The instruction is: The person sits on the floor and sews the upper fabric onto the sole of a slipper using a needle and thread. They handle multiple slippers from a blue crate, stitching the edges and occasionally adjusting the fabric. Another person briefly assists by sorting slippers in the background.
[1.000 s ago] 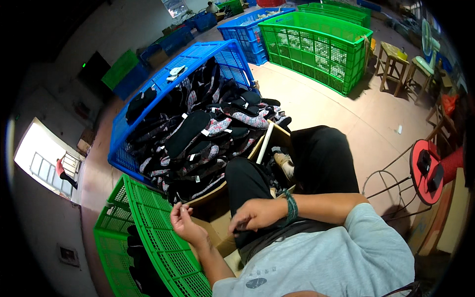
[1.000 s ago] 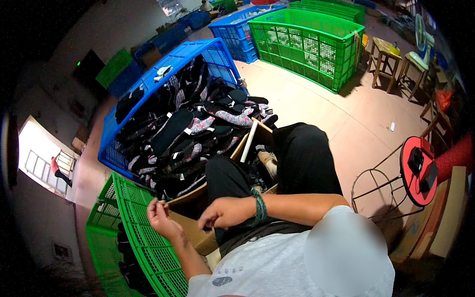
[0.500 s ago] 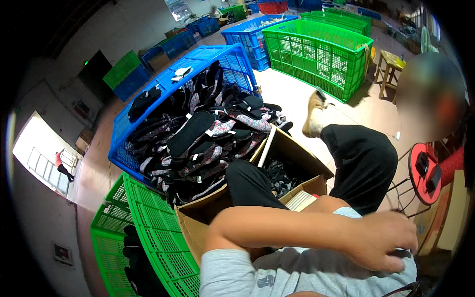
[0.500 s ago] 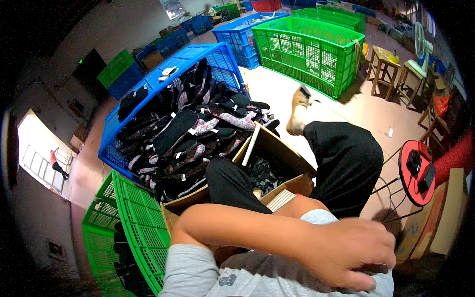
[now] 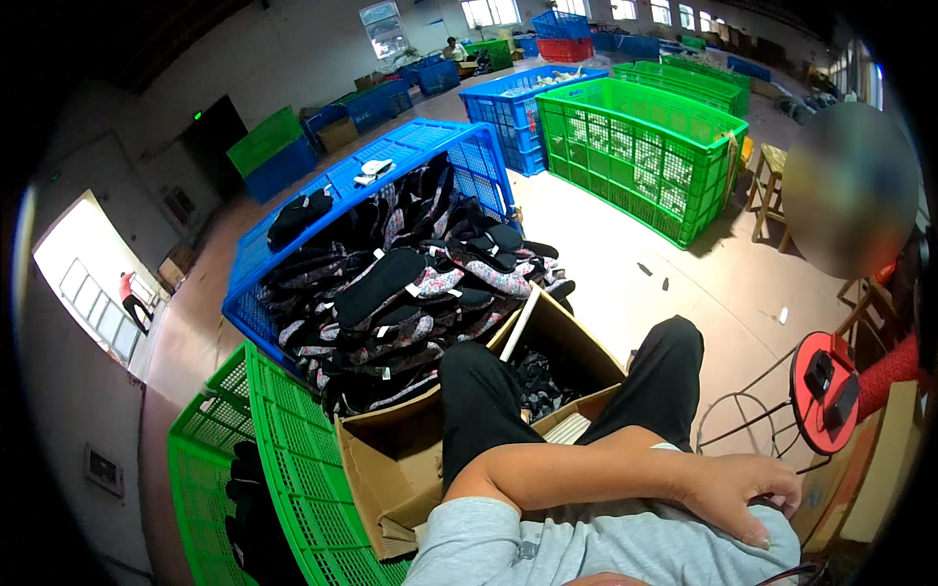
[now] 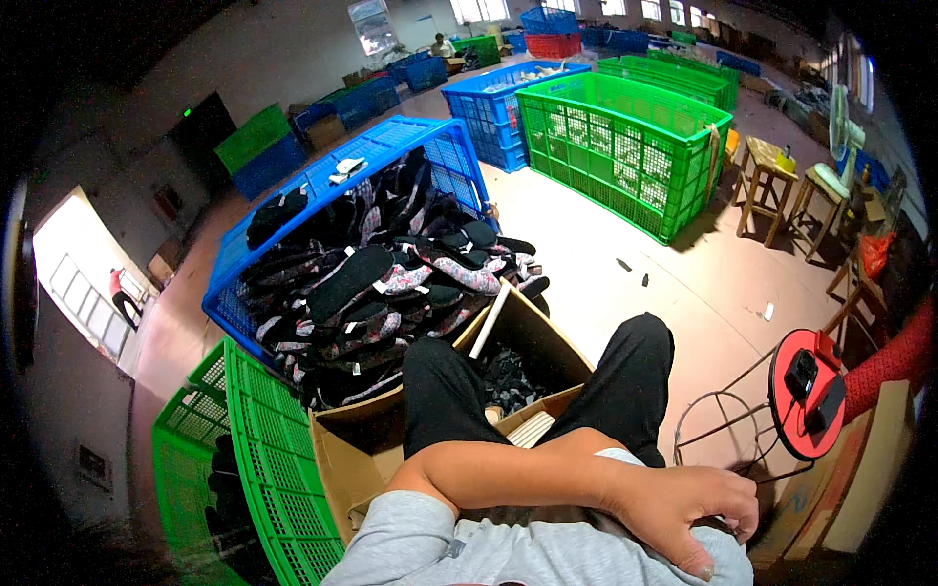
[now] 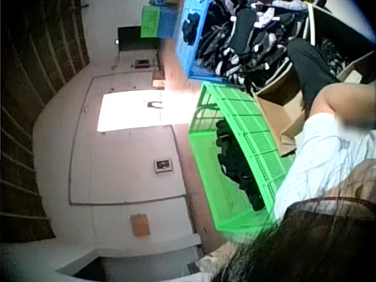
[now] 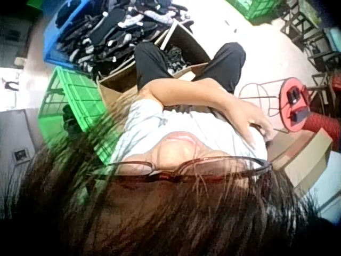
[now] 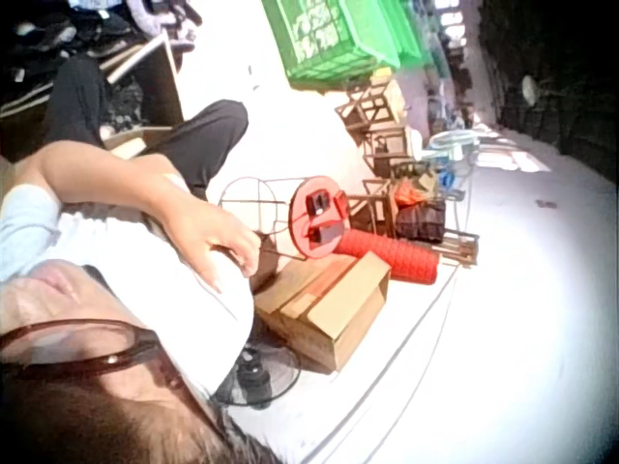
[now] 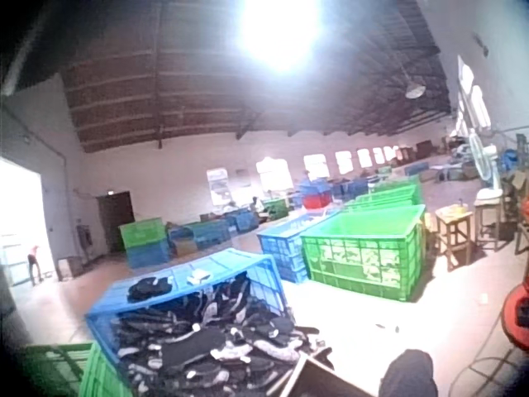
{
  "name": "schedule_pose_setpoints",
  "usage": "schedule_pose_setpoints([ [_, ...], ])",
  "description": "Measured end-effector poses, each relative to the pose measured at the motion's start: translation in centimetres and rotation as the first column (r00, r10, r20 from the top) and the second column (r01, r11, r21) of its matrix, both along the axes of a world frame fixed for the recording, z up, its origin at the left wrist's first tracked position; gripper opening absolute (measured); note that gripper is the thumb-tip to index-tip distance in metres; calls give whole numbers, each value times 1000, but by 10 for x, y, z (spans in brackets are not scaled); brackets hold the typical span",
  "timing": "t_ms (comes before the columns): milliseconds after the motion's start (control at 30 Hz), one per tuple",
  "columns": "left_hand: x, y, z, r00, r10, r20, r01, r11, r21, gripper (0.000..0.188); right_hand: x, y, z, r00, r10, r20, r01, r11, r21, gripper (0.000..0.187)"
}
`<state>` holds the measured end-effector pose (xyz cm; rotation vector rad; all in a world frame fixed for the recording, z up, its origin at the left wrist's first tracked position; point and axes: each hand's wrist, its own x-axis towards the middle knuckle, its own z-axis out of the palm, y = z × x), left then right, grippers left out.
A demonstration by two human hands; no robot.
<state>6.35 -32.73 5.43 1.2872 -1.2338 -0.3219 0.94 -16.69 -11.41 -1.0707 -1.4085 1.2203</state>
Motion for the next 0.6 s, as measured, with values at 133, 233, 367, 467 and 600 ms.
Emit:
schedule_pose_setpoints([
  [133,7,-8,-4,996,57,-75,-58,998,-7,43,13,-9,-6,998,-37,-49,37,999,-3,21],
  [233,13,-17,-13,999,30,-45,-34,995,-89,36,10,-6,-10,997,-2,-77,3,1000,6,22],
  [367,26,-28,-18,996,-3,-90,-7,994,-105,25,16,-11,-20,989,-17,-150,14,1000,-22,22],
  [467,31,-34,-21,993,39,-112,-53,991,-126,25,25,-11,-23,973,-62,-223,55,998,-39,22],
  [600,39,-29,-15,993,119,9,-118,988,-97,21,50,-11,-26,919,-207,-336,192,978,-77,22],
])
